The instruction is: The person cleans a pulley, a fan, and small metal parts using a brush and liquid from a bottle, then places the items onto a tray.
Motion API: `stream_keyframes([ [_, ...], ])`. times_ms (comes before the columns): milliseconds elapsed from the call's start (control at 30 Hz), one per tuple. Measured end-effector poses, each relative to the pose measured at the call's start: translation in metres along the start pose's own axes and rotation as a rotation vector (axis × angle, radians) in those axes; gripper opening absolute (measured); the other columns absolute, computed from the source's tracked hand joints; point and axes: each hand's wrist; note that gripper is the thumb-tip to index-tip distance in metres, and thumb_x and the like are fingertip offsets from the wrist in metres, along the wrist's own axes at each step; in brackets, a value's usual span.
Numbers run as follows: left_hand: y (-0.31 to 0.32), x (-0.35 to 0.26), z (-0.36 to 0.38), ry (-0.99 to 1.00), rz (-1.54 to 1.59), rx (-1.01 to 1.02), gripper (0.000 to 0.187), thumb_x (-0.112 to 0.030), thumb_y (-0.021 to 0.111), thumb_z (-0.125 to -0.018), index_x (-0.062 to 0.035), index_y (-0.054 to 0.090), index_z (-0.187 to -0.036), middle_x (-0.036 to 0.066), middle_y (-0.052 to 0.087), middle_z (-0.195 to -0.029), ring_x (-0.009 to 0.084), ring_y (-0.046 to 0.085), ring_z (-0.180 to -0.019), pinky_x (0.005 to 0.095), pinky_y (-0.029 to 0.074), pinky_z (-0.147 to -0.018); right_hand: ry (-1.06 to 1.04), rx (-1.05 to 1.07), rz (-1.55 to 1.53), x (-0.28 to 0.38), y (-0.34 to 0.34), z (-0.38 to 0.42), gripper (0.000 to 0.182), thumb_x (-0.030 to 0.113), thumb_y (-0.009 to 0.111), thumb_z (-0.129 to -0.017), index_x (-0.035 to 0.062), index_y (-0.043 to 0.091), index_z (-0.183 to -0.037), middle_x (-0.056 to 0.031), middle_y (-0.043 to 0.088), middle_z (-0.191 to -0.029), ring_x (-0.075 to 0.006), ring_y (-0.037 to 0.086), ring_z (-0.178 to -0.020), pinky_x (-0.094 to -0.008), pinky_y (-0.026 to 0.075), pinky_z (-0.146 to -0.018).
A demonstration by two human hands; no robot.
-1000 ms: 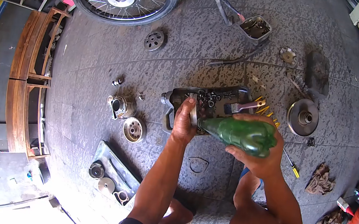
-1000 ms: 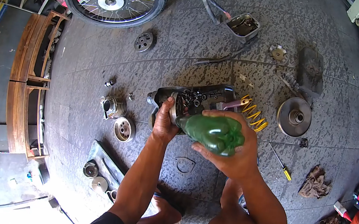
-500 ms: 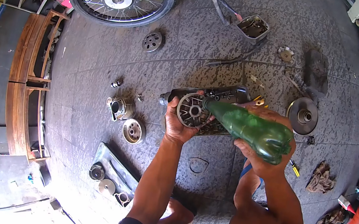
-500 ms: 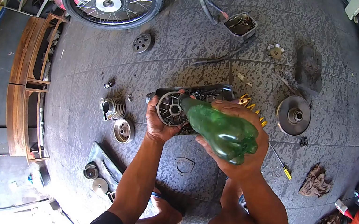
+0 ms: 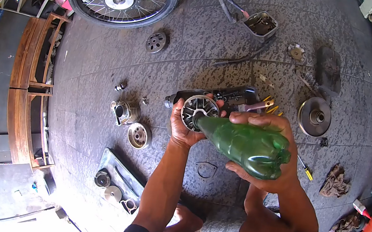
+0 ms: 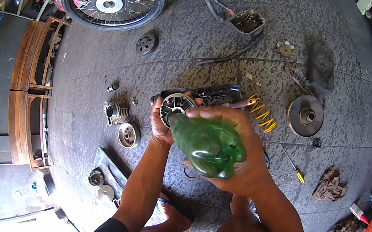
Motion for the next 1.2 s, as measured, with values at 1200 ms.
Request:
stream_keyframes([
  [1200, -0.009, -0.015, -0.004, 0.364, -0.481, -0.117, 0.069, -0.041, 0.065, -0.084, -0.0057, 0.049, -0.14, 0.016, 0.062, -0.127, 0.0298, 0.062, -0.113, 0.0419, 0.048, -0.103, -0.187, -0.214, 0.298, -0.003, -0.004, 0.004, 0.062, 0.002, 0.092, -0.063, 0.0023, 0.054, -0.113, -0.0194, 0.067, -0.114, -0.0304, 0.064, -0.113, -0.0433, 0.052, -0.098],
])
Point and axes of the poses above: each hand's wrist, its own z-axis away from the middle knuckle, its own y-axis out of the palm, x = y × z
